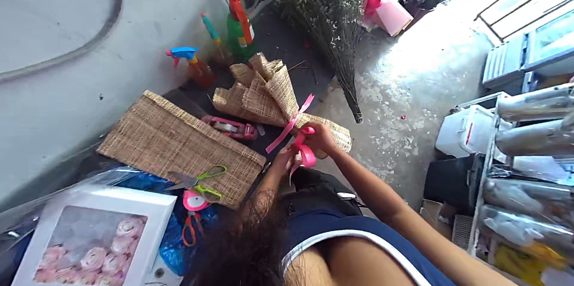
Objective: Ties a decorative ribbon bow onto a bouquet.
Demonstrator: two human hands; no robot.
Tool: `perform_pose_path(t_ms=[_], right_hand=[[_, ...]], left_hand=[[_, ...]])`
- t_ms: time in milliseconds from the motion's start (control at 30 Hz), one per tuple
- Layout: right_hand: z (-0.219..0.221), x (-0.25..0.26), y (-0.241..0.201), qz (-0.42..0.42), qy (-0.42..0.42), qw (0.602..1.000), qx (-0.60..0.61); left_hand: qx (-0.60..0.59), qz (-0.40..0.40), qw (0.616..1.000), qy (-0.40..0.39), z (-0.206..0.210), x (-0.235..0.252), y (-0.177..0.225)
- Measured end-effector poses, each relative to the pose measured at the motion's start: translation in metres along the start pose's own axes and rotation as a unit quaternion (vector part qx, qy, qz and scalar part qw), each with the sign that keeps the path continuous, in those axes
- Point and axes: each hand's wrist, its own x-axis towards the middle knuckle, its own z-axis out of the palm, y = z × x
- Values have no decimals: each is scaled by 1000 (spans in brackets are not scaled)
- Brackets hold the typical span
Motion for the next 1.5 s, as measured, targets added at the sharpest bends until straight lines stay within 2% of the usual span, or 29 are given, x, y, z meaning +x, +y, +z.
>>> perform_pose_path(t_ms=[67, 133, 200, 333, 467, 567, 633, 700, 767, 833, 933, 1033, 1100, 1167, 1200, 1267, 1367, 1433, 1500], right_hand=[[-16, 36, 22, 19, -41, 997, -61], [-29, 76, 44, 64, -93, 990, -79], [-37, 110, 57, 78, -113, 987, -82], [-44, 148, 55, 106, -146, 979, -93], [-40, 170, 62, 106, -165, 976, -89], [-32, 179, 66, 98, -186, 973, -95], [-30, 181, 70, 97, -184, 973, -103], [-32, 182, 73, 101, -179, 973, -106], [-35, 179, 72, 107, -176, 974, -97], [-36, 179, 72, 113, -167, 976, -79], [-32, 176, 77, 126, -155, 978, -57], [-29, 174, 75, 139, -154, 976, -60], [-27, 174, 72, 151, -157, 974, -59], [-26, 172, 72, 178, -155, 971, -32], [-24, 171, 73, 198, -150, 969, -1], [-19, 172, 83, 228, -134, 961, 77], [-14, 165, 114, 159, -112, 965, 174], [-12, 156, 135, 154, -152, 965, 152], [-16, 149, 146, 176, -208, 960, 65]], left_hand=[[182, -6, 978, 105, -9, 42, -12], [283, -21, 930, 233, -12, 69, -12], [333, -33, 903, 269, -11, 79, -4], [377, -40, 903, 201, -17, 79, 1], [215, -8, 964, 159, -23, 89, -3], [153, 7, 979, 133, -23, 99, -9], [165, -4, 978, 130, -20, 101, -8], [282, -23, 952, 114, -19, 95, 7], [453, -47, 883, 110, -18, 76, 33], [548, -44, 828, 114, -10, 54, 64], [568, 86, 810, 114, 10, 34, 89], [554, 262, 789, 38, 34, 52, 89], [589, 277, 758, -48, 50, 72, 87], [632, 209, 737, -112, 59, 92, 81], [641, 170, 739, -120, 59, 101, 76], [618, 127, 768, -107, 53, 115, 71], [584, 118, 798, -95, 48, 120, 71], [563, 122, 813, -89, 44, 122, 68], [551, 131, 820, -80, 42, 125, 66]])
